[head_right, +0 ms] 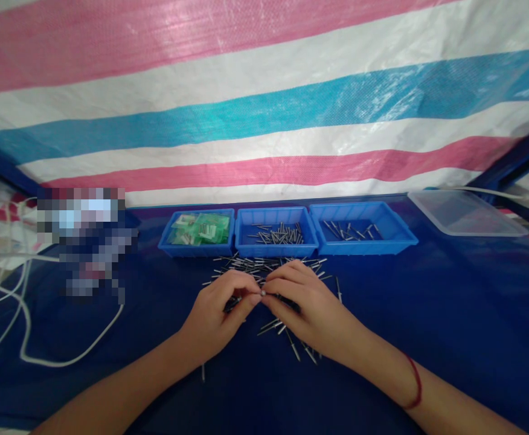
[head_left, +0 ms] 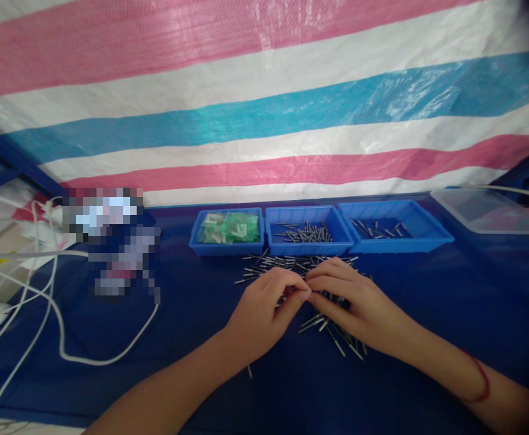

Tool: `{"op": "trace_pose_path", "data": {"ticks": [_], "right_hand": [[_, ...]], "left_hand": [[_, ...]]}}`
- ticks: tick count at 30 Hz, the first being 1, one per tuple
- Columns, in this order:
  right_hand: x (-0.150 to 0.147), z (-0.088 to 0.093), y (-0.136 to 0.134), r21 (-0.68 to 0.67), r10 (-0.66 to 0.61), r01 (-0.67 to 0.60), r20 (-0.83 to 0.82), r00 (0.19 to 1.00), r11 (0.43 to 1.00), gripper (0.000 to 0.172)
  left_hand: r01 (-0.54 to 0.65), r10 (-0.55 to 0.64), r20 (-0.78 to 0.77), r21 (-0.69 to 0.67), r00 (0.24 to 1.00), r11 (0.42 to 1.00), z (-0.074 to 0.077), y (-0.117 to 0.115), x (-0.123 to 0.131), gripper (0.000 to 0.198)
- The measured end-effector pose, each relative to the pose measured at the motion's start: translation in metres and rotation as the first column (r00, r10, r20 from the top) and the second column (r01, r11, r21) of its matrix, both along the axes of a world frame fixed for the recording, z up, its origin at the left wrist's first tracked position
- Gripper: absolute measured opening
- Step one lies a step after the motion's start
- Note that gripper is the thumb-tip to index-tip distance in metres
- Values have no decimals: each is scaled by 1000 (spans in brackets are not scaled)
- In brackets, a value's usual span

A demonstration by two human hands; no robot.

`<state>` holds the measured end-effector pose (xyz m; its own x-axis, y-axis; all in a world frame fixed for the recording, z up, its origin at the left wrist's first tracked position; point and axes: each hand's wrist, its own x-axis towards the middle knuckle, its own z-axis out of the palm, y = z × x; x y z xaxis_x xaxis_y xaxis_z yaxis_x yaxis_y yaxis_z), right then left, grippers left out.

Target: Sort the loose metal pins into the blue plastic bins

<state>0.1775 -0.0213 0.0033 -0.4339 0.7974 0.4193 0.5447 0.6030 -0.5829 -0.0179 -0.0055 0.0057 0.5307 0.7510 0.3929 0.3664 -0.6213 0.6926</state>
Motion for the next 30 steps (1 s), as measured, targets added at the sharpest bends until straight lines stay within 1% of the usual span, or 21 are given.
{"op": "trace_pose_path", "data": {"ticks": [3,5,8,10,14,19,22,25,28,30], "right_hand": [[4,-1,2,-58,-47,42,-101,994,997,12],[5,0,2,-100,-91,73,-191,977,992,10],[3,0,-1,-173,-146,90,-349,926,981,5],[1,0,-3,-215,-162,79,-402,901,973,5],[-1,1,-6,-226,-124,36,-391,912,973,7],[-1,6,-6,-206,-102,29,-353,930,978,5],[-1,8,-6,-180,-104,44,-336,936,983,8],[-1,10,-7,-123,-67,29,-323,944,992,5],[1,10,-7,-66,-34,16,-277,960,998,8],[2,10,-5,-40,-22,14,-215,976,999,9]], "left_hand": [[-79,79,-3,-77,997,994,1,1,0,11],[-99,99,-9,-118,995,988,1,1,1,12],[-71,70,-9,-175,998,982,0,0,3,12],[-27,27,-4,-199,1000,980,-2,-2,4,12],[59,-61,-4,-212,998,976,-2,-4,6,17],[84,-82,20,-195,996,977,-2,-3,6,18],[51,-51,8,-219,999,974,-3,-3,6,17],[-16,17,4,-224,1000,974,-5,-2,5,19],[-55,60,22,-174,998,983,-5,-1,4,16],[-49,52,18,-120,998,992,-2,1,1,15]]}}
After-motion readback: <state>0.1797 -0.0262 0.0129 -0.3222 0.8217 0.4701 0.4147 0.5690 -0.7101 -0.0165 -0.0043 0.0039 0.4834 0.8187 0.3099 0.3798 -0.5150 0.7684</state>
